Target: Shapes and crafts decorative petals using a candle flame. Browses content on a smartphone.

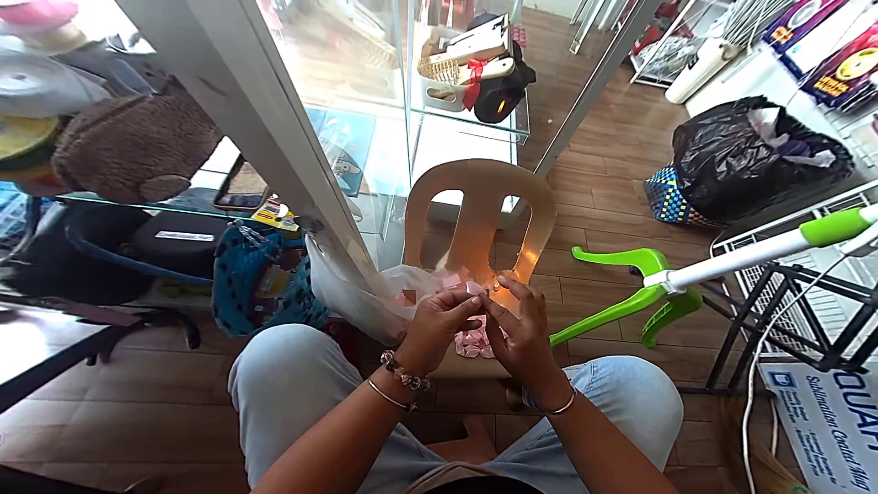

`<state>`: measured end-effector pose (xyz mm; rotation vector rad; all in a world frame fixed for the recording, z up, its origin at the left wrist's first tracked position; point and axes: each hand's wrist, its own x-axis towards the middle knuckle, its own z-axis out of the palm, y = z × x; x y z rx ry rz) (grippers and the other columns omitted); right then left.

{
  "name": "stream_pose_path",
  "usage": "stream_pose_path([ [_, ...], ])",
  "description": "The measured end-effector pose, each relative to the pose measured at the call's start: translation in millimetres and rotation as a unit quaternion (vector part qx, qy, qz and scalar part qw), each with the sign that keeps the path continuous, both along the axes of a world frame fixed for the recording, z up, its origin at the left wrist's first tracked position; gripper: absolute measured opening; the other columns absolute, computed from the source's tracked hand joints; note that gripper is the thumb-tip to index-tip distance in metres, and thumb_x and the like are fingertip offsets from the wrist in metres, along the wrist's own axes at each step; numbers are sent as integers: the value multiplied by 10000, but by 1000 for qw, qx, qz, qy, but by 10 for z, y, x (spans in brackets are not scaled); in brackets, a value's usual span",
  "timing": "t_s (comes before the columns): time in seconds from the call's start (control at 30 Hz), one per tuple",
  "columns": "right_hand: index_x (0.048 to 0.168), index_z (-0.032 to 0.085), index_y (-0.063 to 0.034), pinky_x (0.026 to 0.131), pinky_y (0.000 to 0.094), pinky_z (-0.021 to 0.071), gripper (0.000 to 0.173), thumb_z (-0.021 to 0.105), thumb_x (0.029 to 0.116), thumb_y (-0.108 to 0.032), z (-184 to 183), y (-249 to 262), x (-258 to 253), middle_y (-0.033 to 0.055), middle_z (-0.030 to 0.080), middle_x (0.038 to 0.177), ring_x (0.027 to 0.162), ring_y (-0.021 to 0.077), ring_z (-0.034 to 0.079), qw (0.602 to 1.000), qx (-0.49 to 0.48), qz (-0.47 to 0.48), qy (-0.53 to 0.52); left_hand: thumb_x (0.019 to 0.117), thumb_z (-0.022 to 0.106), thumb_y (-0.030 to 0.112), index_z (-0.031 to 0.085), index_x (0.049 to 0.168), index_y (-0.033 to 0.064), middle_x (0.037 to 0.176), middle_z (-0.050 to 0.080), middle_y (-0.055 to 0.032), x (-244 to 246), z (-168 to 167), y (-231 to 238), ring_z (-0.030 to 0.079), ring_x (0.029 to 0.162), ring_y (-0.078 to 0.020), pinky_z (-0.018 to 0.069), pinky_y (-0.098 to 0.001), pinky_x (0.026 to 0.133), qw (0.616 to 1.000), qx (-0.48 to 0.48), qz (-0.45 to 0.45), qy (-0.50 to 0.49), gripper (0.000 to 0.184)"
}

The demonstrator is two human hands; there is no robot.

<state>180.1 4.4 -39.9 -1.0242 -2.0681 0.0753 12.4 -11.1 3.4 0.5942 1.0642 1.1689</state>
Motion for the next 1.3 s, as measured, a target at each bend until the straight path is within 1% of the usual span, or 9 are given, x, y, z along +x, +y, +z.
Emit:
stream_pose_path([
  [0.1,1140,790,-203,974,493,479,263,609,950,-182,27,-41,16,162,659,1272,1197,360,587,999,30,-14,-32,996,611,-7,671,963,-31,868,738,-92,16,17,12,732,782,-146,617,-281,738,1000,-3,2,9,72],
  [0.2,1121,795,-143,1013,434,468,249,598,971,-170,85,-49,52,189,625,1303,1203,295,571,992,-82,35,90,1022,561,-4,653,971,-32,874,732,-104,11,46,34,728,790,-159,611,-287,745,1000,-9,-3,-10,109],
  [0.33,1112,733,21,910,241,560,243,633,944,-123,244,-12,99,163,569,1328,1150,140,610,894,-307,61,321,995,606,-11,672,943,-8,886,739,-89,38,28,47,736,819,-160,620,-297,762,1000,25,-16,7,85],
  [0.47,1057,738,-5,920,261,557,202,703,925,-153,306,28,88,126,595,1306,1152,134,612,806,-454,54,375,982,637,3,685,972,1,887,744,-60,46,-53,38,735,821,-140,624,-291,758,993,86,-37,66,49],
  [0.67,963,724,-1,899,284,570,108,729,905,-92,308,26,47,113,642,1225,1074,135,642,758,-490,45,427,973,660,26,703,982,9,865,737,-18,37,-126,28,717,779,-95,618,-258,734,979,144,-47,135,47],
  [0.87,1021,667,18,823,292,591,81,593,994,-4,467,34,55,81,685,1063,921,128,675,646,-587,51,484,963,682,52,716,987,24,894,736,2,20,-188,32,699,801,-57,602,-237,751,961,207,-42,181,50],
  [1.0,1055,634,2,829,331,589,132,504,1041,-21,510,46,63,85,700,999,920,157,690,577,-642,68,500,960,694,75,733,993,20,1014,709,-21,-27,-199,18,690,881,-52,602,-215,774,933,271,-40,234,75],
  [1.17,1192,597,22,797,339,607,216,541,1041,-121,544,-34,102,99,712,1022,910,177,706,566,-674,88,467,964,684,99,755,969,1,1098,723,-80,-34,-306,13,682,1032,-105,574,-280,917,878,378,-53,288,121],
  [1.3,1144,598,-62,781,354,619,158,499,1040,-128,598,-86,71,57,741,1011,916,177,729,568,-685,92,446,927,687,15,748,915,-39,1042,732,-132,-69,-190,-19,678,1046,-160,535,-308,965,857,423,-35,291,82],
])
